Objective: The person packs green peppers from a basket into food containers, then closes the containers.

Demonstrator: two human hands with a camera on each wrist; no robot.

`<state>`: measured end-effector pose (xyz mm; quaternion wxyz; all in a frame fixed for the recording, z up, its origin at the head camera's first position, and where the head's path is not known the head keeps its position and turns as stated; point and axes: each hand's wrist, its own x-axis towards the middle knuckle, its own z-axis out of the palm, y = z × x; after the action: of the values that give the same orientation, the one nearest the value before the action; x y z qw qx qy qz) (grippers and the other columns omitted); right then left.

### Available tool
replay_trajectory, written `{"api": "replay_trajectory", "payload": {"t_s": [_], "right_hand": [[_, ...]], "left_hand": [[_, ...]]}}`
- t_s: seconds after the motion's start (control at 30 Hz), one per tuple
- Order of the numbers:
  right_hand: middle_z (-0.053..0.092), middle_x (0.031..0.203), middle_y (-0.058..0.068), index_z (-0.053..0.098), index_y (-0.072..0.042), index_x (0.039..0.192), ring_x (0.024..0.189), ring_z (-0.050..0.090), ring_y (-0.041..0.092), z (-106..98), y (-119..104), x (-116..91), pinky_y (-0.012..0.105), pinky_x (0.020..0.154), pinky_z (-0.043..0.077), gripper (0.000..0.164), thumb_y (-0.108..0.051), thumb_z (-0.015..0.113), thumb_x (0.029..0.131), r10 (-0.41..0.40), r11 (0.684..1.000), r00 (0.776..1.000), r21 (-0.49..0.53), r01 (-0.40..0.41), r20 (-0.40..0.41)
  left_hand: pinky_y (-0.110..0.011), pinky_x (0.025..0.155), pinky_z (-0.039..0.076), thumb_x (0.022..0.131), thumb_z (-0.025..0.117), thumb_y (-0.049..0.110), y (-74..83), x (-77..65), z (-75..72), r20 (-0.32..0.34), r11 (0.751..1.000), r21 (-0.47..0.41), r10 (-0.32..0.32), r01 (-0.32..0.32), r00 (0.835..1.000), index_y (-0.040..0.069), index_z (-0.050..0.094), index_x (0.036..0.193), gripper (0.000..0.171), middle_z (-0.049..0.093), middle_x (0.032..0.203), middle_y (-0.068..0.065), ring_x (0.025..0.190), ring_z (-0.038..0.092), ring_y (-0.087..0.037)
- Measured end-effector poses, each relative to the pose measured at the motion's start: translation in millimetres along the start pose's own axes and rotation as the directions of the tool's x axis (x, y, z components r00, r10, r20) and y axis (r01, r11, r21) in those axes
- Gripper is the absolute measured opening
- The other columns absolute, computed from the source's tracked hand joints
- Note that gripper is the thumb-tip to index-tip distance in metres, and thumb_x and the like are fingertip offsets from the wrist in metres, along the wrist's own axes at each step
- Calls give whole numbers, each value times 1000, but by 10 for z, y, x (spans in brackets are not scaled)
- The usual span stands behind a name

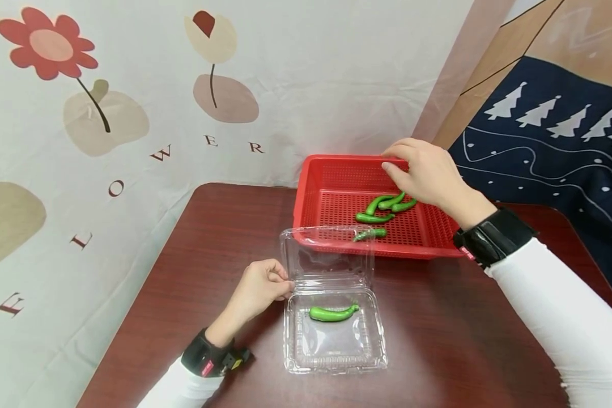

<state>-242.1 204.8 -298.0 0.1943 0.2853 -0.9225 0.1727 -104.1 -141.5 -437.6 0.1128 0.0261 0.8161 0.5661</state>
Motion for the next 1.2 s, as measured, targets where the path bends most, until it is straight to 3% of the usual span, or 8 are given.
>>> {"api": "replay_trajectory", "payload": {"t_s": [0.37, 0.53, 0.7, 0.83, 1.0, 1.1, 1.2], "right_hand": [[69, 125, 19, 72, -2, 126, 112, 65, 37, 194, 321, 343, 58, 94, 53, 29, -18, 58, 106, 109, 994, 985, 0, -110, 133], [68, 128, 22, 69, -1, 131, 116, 63, 40, 348, 438, 418, 59, 101, 51, 33, -17, 57, 105, 164, 986, 955, -7, -168, 247], [66, 131, 25, 66, 1, 135, 119, 61, 41, 506, 516, 463, 60, 106, 48, 37, -14, 59, 101, 175, 984, 898, -40, -174, 403], [66, 132, 26, 64, 4, 136, 116, 61, 39, 598, 572, 443, 57, 103, 50, 45, -5, 58, 93, 202, 978, 824, -64, -199, 529], [69, 123, 24, 68, 3, 130, 101, 61, 35, 690, 658, 342, 49, 88, 55, 47, 0, 64, 83, 254, 963, 735, -95, -251, 629], [70, 110, 20, 73, 0, 120, 93, 59, 33, 729, 694, 271, 43, 78, 53, 41, 4, 68, 79, 267, 959, 700, -111, -261, 662], [69, 101, 15, 76, -2, 112, 90, 57, 32, 757, 699, 210, 40, 74, 51, 39, 10, 70, 75, 278, 954, 680, -112, -279, 679]], "left_hand": [[-36, 64, 65, 85, 80, -8, 26, 9, -34, -4, 1000, 18, -1, 1, 1000, 0, 64, 84, 18, 76, 75, -9, 66, 74, -20], [-31, 62, 64, 85, 80, -6, 21, 8, -40, -4, 999, 36, 4, -4, 1000, 1, 64, 84, 18, 76, 75, -8, 66, 74, -19], [-33, 63, 65, 85, 80, -7, 22, 10, -49, -11, 1000, 27, -2, 2, 1000, 0, 63, 84, 18, 76, 75, -8, 66, 74, -21], [-35, 64, 65, 85, 80, -7, 22, 13, -53, -9, 1000, 21, -12, 13, 1000, 0, 63, 84, 18, 76, 75, -8, 67, 75, -22], [-33, 62, 64, 85, 80, -7, 14, 15, -46, -2, 1000, 22, -8, 8, 1000, 0, 63, 84, 18, 76, 75, -8, 66, 75, -21], [-31, 61, 64, 85, 80, -7, 10, 18, -37, -3, 1000, 28, 1, -1, 1000, 0, 64, 83, 18, 76, 75, -7, 66, 74, -19], [-30, 61, 63, 85, 80, -7, 8, 16, -24, -5, 1000, 23, -3, 3, 1000, 1, 64, 83, 18, 76, 75, -7, 66, 73, -18]]}}
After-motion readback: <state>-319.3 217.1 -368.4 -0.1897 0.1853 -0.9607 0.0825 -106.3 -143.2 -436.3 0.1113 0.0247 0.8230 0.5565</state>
